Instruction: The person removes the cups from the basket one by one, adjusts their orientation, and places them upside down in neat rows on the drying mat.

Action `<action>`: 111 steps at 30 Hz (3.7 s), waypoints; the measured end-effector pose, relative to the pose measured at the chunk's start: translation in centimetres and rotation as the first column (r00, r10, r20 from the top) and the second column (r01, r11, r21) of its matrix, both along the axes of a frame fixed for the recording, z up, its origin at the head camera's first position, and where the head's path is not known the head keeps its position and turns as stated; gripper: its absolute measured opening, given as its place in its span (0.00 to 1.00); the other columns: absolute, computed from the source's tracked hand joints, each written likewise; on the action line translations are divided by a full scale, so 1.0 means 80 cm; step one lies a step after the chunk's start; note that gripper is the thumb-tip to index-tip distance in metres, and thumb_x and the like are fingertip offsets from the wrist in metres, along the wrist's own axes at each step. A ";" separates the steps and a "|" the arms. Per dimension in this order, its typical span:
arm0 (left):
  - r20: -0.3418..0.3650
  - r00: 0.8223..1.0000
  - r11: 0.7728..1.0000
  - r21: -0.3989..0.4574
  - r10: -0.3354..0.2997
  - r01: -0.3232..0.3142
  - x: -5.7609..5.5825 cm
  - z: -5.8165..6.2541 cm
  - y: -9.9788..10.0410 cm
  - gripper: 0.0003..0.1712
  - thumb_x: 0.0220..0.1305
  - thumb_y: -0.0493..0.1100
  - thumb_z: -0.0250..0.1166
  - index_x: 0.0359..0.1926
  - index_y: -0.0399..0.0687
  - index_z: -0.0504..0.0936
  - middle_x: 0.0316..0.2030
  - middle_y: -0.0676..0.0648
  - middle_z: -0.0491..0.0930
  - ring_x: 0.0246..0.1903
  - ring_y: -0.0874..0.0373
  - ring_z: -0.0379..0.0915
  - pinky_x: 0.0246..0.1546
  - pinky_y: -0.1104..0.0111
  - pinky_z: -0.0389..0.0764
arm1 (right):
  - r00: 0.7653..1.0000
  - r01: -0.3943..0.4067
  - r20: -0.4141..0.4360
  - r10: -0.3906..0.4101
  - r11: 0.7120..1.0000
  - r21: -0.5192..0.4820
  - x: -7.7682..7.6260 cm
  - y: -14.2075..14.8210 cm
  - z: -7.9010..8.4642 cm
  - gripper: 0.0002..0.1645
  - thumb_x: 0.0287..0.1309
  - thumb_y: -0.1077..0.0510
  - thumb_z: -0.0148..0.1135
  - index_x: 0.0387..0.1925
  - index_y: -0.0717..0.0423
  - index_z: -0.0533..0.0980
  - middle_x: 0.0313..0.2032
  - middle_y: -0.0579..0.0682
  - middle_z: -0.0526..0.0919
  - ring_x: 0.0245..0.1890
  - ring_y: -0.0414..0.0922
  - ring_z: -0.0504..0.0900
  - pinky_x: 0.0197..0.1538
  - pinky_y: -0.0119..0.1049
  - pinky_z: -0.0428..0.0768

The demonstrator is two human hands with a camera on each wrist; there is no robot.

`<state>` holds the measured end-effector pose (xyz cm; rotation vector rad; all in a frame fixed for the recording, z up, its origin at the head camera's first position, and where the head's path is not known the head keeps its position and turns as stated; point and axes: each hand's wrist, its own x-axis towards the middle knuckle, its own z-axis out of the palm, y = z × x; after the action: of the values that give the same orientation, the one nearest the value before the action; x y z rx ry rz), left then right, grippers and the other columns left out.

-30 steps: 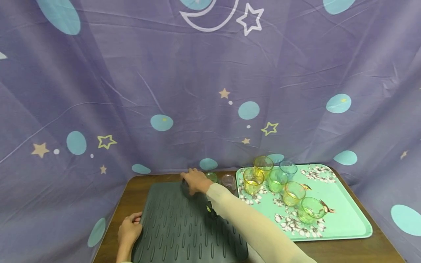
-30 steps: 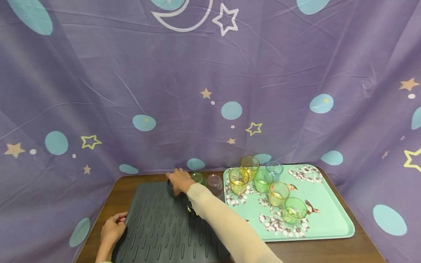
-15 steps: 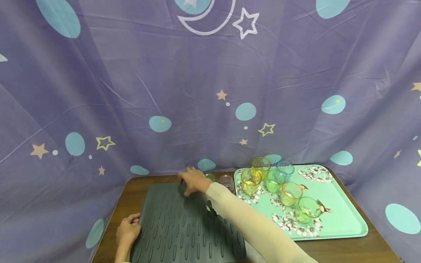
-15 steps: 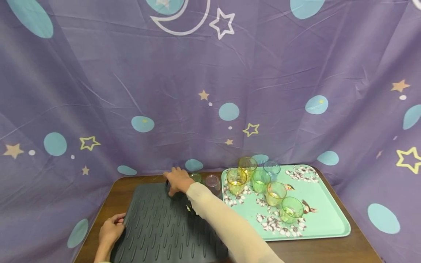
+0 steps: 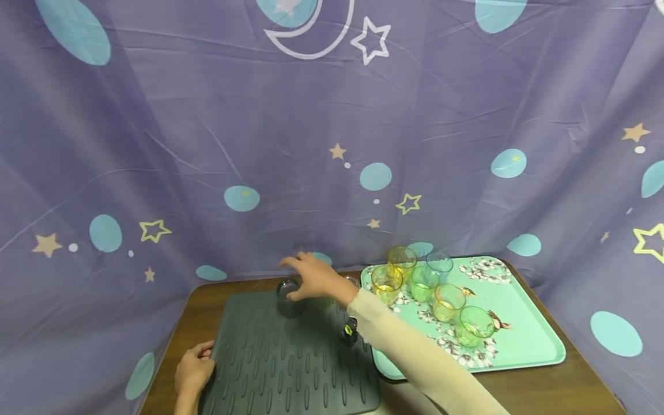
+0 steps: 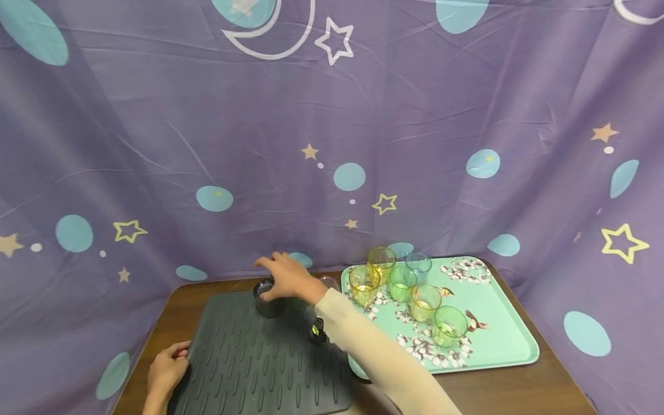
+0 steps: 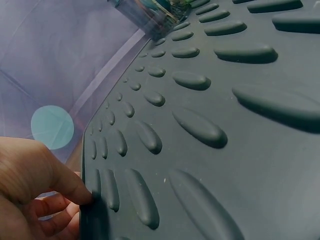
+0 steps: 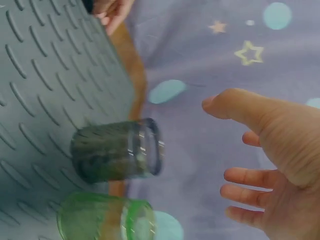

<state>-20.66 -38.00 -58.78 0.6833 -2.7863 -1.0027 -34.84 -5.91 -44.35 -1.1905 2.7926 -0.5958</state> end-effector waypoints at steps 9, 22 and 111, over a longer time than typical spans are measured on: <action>0.015 1.000 1.000 0.000 -0.009 0.009 0.001 0.001 -0.001 0.27 0.58 0.37 0.54 0.60 0.42 0.81 0.45 0.37 0.80 0.46 0.34 0.79 0.31 0.54 0.75 | 0.996 0.064 0.082 -0.045 0.966 -0.251 0.015 0.072 0.032 0.45 0.54 0.43 0.75 0.72 0.35 0.66 0.65 0.51 0.73 0.64 0.50 0.72 0.56 0.52 0.79; 0.018 1.000 1.000 -0.012 -0.022 0.022 -0.002 0.001 -0.002 0.27 0.59 0.37 0.54 0.60 0.41 0.81 0.42 0.39 0.82 0.43 0.37 0.80 0.31 0.56 0.74 | 0.991 0.131 0.037 -0.132 0.838 -0.529 0.036 0.178 0.031 0.44 0.52 0.52 0.77 0.70 0.43 0.70 0.61 0.50 0.77 0.62 0.52 0.77 0.65 0.55 0.75; 0.020 0.999 0.999 -0.001 0.033 -0.033 -0.002 -0.003 0.005 0.30 0.52 0.35 0.54 0.59 0.41 0.81 0.44 0.39 0.82 0.45 0.39 0.77 0.34 0.53 0.71 | 0.677 0.731 0.563 -0.474 0.344 -0.589 0.028 0.212 -0.187 0.57 0.49 0.59 0.79 0.74 0.60 0.55 0.63 0.70 0.70 0.65 0.65 0.71 0.63 0.61 0.73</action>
<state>-20.79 -37.63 -59.00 0.7404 -2.7828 -0.9945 -32.59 11.09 -59.30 0.1493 2.6081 -2.0383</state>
